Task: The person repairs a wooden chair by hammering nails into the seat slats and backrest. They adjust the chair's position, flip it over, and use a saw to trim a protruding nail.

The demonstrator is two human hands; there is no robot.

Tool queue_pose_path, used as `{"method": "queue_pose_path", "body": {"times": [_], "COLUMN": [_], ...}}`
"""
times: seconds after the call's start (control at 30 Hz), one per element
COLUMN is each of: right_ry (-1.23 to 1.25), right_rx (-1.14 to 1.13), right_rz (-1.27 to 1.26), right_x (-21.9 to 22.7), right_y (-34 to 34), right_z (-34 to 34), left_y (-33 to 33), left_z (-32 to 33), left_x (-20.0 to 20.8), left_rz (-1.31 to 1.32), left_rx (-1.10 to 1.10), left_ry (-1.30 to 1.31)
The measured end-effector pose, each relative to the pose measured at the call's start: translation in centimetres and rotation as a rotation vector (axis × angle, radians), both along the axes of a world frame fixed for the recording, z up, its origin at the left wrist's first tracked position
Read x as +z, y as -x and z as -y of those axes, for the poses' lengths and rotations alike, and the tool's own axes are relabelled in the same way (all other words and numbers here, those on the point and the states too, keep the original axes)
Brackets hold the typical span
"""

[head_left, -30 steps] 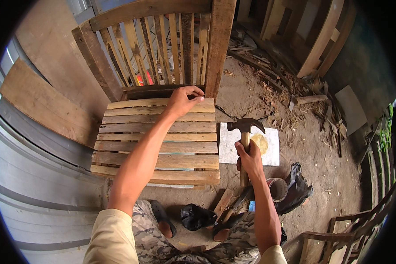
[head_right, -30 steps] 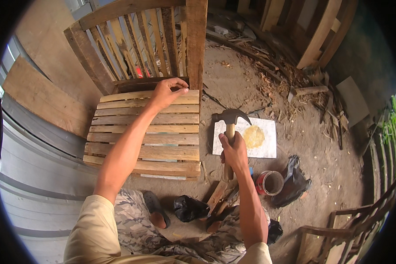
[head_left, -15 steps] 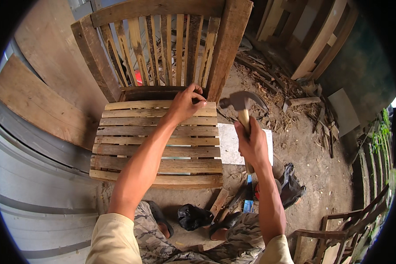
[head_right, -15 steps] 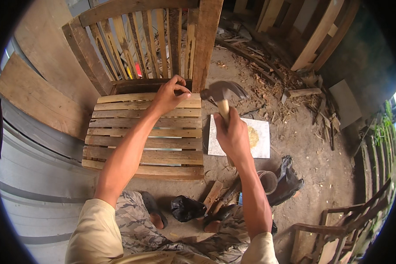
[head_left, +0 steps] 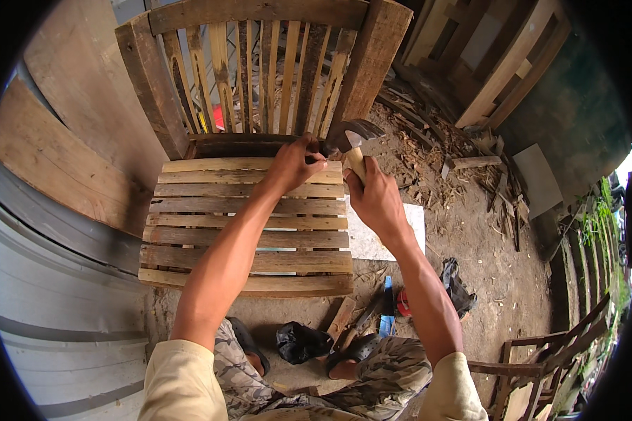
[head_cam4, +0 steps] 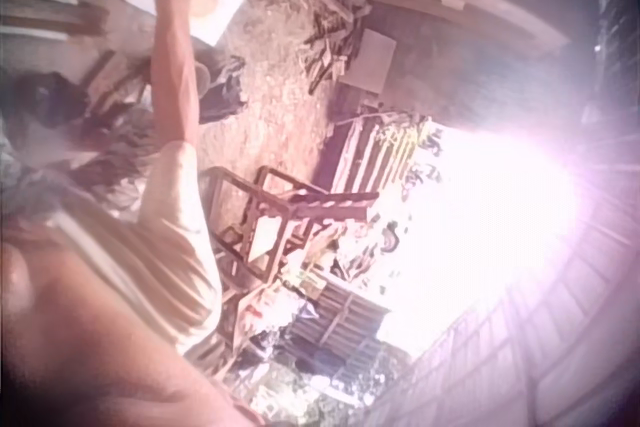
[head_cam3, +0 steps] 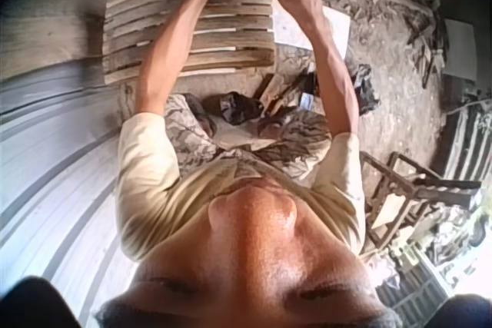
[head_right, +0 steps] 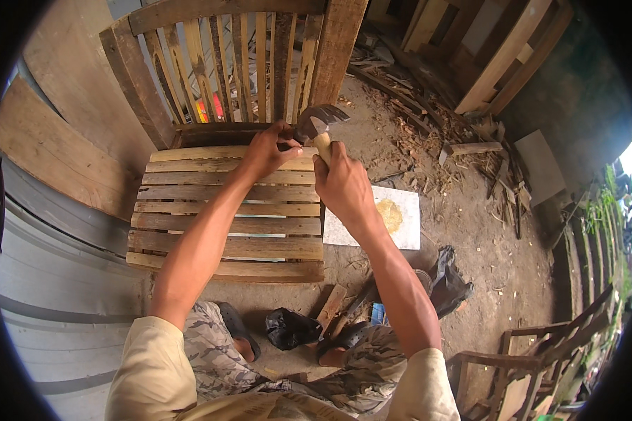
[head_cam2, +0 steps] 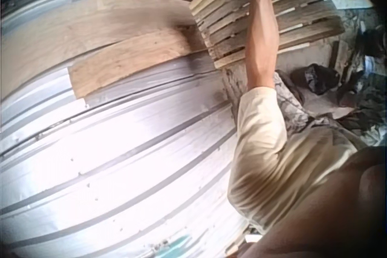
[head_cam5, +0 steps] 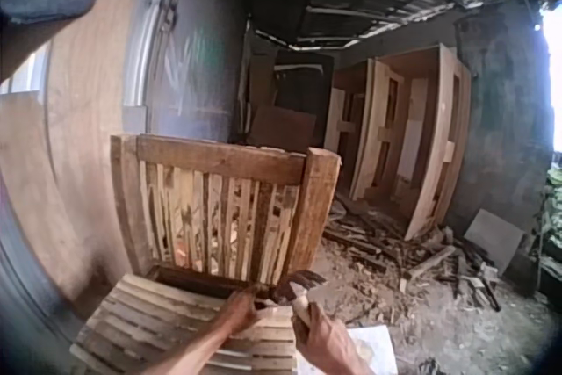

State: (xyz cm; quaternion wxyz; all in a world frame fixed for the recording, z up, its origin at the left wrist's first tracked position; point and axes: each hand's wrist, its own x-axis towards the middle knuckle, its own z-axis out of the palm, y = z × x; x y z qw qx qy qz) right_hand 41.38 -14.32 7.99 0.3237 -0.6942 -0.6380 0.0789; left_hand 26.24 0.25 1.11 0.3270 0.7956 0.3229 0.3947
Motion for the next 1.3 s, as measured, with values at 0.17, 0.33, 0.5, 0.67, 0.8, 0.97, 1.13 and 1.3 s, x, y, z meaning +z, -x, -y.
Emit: {"method": "queue_pose_path", "body": {"times": [0.17,0.33,0.5,0.67,0.8,0.97,1.13,1.3], "right_ry": [-0.062,-0.076,-0.056,-0.017,-0.035,-0.027,-0.089,-0.118], "right_rx": [0.035,-0.03,0.007,-0.029,-0.046,-0.069,-0.025,-0.045], "right_rz": [0.088,0.015,0.034,0.006,0.015,-0.042,0.058,0.046], "right_x": [-2.2,0.7,0.3,-0.6,-0.4,0.8,-1.6,-1.3], "right_y": [-1.3,-0.5,-0.4,-0.4,-0.6,0.3,-0.3,0.4], "right_z": [-0.4,0.9,0.8,1.3,1.4,1.2,0.5,0.4], "left_y": [0.0,0.1,0.0,-0.3,-0.3,0.0,-0.5,0.0], "left_z": [-0.1,0.3,0.4,0.5,0.2,0.0,0.3,-0.2], "left_x": [-0.4,0.3,0.5,0.5,0.0,-0.2,0.2,-0.2], "left_rz": [-0.029,-0.048,-0.061,-0.132,-0.099,-0.122,-0.165,-0.169], "left_rx": [0.017,0.016,-0.004,-0.001,0.021,0.011,-0.002,0.001], "left_ry": [-0.047,-0.057,0.006,0.023,0.009,-0.029,0.02,-0.011]}}
